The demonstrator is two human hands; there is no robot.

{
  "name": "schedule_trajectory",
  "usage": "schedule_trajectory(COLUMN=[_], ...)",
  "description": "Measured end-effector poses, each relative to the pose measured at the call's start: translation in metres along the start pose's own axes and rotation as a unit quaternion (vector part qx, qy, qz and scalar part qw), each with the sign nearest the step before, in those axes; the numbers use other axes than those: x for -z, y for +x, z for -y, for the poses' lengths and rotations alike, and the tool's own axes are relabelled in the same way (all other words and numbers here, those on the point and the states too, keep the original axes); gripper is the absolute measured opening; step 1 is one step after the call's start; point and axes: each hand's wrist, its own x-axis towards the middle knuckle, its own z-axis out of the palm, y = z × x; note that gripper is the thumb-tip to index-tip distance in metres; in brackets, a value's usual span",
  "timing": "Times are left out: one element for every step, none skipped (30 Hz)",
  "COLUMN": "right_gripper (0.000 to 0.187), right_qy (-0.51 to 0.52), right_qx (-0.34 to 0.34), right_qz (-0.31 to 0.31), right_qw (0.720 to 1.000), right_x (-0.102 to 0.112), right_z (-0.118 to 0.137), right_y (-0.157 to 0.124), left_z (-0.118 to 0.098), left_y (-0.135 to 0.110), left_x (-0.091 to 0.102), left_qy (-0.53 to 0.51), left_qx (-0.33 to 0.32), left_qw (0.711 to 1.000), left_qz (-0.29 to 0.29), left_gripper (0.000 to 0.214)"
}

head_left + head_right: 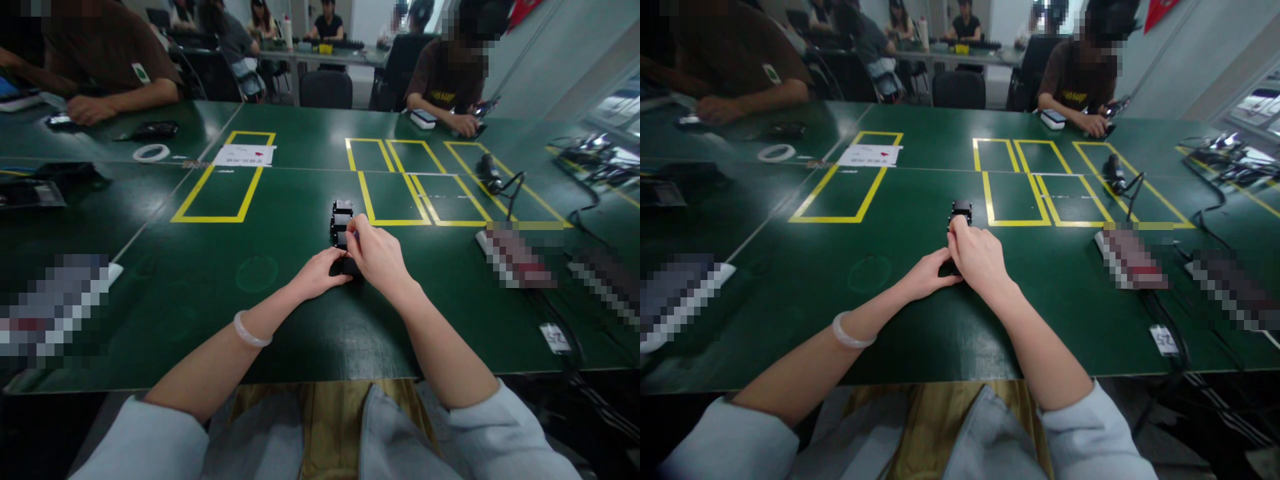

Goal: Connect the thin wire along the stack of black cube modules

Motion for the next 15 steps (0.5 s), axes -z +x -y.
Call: schedule_trajectory(right_gripper=[0.024, 0.023, 0.023, 0.022, 0.023, 0.024, 0.025, 0.027, 0.029, 0.028, 0.027, 0.026, 0.024, 0.023, 0.022], right_qy=[0.001, 0.002, 0.004, 0.007, 0.008, 0.007, 0.005, 0.0, -0.004, -0.007, -0.007, -0.004, 0.0, 0.004, 0.006], right_qx=[0.0, 0.002, 0.005, 0.008, 0.013, 0.016, 0.018, 0.017, 0.015, 0.011, 0.007, 0.005, 0.003, 0.002, 0.002], right_qz=[-0.002, -0.004, -0.004, -0.005, -0.005, -0.005, -0.003, -0.001, 0.003, 0.006, 0.009, 0.009, 0.008, 0.005, 0.002], right_qw=[1.0, 1.0, 1.0, 1.0, 1.0, 1.0, 1.0, 1.0, 1.0, 1.0, 1.0, 1.0, 1.0, 1.0, 1.0], right_x=[0.0005, 0.001, 0.0016, 0.0021, 0.0025, 0.0026, 0.0026, 0.0023, 0.002, 0.0017, 0.0014, 0.0012, 0.0012, 0.0012, 0.0012], right_z=[0.0005, 0.001, 0.0014, 0.0018, 0.002, 0.002, 0.0018, 0.0015, 0.0012, 0.001, 0.0008, 0.0007, 0.0008, 0.001, 0.0012], right_y=[-0.0002, -0.0003, -0.0004, -0.0004, -0.0004, -0.0002, 0.0, 0.0002, 0.0003, 0.0005, 0.0006, 0.0005, 0.0004, 0.0002, 0.0], left_z=[0.0, 0.0, -0.0001, -0.0001, -0.0002, -0.0002, -0.0002, -0.0001, 0.0, 0.0001, 0.0001, 0.0001, 0.0001, 0.0, -0.0002], left_y=[0.0001, 0.0001, 0.0002, 0.0002, 0.0002, 0.0001, 0.0001, 0.0, 0.0, -0.0001, -0.0002, -0.0002, -0.0003, -0.0003, -0.0003], left_x=[0.0001, 0.0003, 0.0004, 0.0005, 0.0005, 0.0006, 0.0005, 0.0005, 0.0004, 0.0003, 0.0003, 0.0003, 0.0004, 0.0005, 0.0007], left_qy=[-0.001, -0.003, -0.004, -0.006, -0.007, -0.008, -0.009, -0.009, -0.009, -0.009, -0.008, -0.008, -0.007, -0.005, -0.004], left_qx=[0.0, 0.0, 0.0, -0.001, -0.001, -0.001, -0.002, -0.002, -0.002, -0.002, -0.002, -0.002, -0.003, -0.004, -0.004], left_qw=[1.0, 1.0, 1.0, 1.0, 1.0, 1.0, 1.0, 1.0, 1.0, 1.0, 1.0, 1.0, 1.0, 1.0, 1.0], left_qz=[0.001, 0.001, 0.0, -0.001, -0.002, -0.003, -0.003, -0.003, -0.002, -0.001, -0.001, -0.001, -0.002, -0.002, -0.003], left_gripper=[0.049, 0.049, 0.049, 0.049, 0.049, 0.049, 0.05, 0.05, 0.051, 0.051, 0.052, 0.051, 0.051, 0.051, 0.051])
